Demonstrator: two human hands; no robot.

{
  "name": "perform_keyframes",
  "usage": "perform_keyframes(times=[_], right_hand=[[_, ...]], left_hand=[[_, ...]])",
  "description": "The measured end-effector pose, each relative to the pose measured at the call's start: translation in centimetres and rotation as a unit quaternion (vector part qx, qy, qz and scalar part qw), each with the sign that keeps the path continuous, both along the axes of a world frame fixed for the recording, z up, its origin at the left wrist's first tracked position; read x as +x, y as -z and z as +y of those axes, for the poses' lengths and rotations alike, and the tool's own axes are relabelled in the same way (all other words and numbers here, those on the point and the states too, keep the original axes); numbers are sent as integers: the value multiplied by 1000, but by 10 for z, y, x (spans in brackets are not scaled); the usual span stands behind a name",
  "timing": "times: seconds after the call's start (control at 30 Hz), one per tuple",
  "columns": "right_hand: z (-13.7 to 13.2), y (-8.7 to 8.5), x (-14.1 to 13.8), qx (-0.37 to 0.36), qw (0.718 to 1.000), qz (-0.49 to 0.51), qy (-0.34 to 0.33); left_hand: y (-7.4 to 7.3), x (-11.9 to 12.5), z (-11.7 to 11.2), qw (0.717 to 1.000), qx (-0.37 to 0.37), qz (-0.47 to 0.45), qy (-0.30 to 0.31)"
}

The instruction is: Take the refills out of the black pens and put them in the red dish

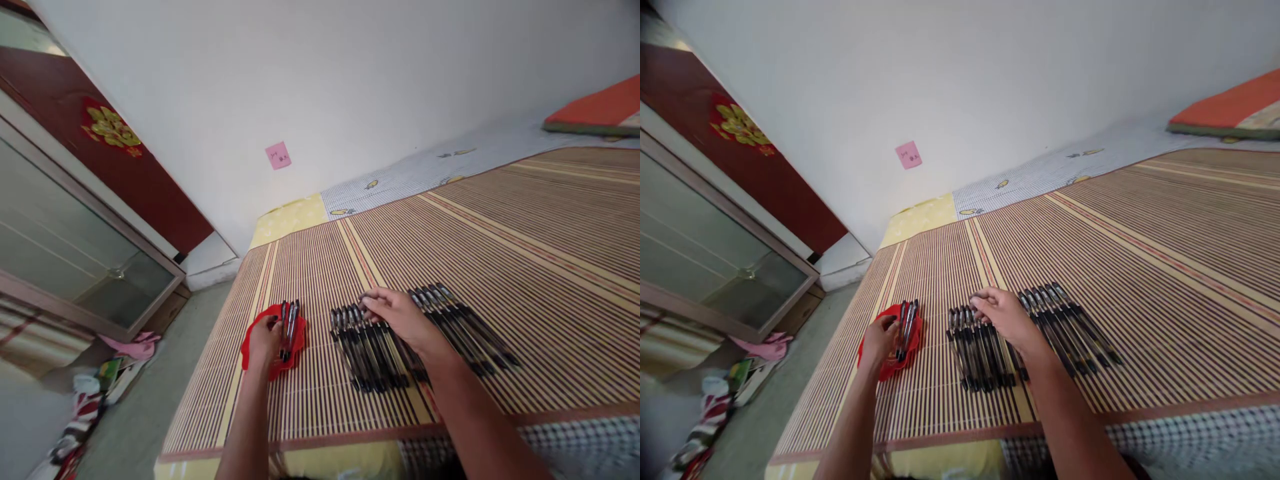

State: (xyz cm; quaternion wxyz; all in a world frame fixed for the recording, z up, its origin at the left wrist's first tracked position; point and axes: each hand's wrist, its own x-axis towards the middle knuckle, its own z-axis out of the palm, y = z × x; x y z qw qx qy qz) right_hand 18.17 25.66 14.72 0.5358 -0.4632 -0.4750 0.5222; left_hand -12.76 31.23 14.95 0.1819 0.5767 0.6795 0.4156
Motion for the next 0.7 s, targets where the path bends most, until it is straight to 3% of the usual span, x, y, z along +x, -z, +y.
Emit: perform_keyframes(times=[0.1, 0.17, 0.23, 0.33, 0.47, 0.7], right_hand=[[0, -1, 1, 1, 1000, -5, 7], [1, 0, 0, 1, 1000, 1, 16], [2, 1, -1, -2, 1000, 8, 22], [2, 2, -2, 3, 1000, 12, 26], [2, 1, -2, 7, 1000, 14, 26], [2, 0, -1, 3, 999, 20, 27]], left_hand=[[-10, 16, -23, 999, 11, 41, -8], [-9, 35, -45, 998, 14, 60, 25], [-1, 58, -67, 996, 16, 49, 77], [17, 88, -89, 990, -41, 41, 131], [28, 107, -93, 986, -99, 94, 95], [22, 110, -86, 979, -131, 138, 70]])
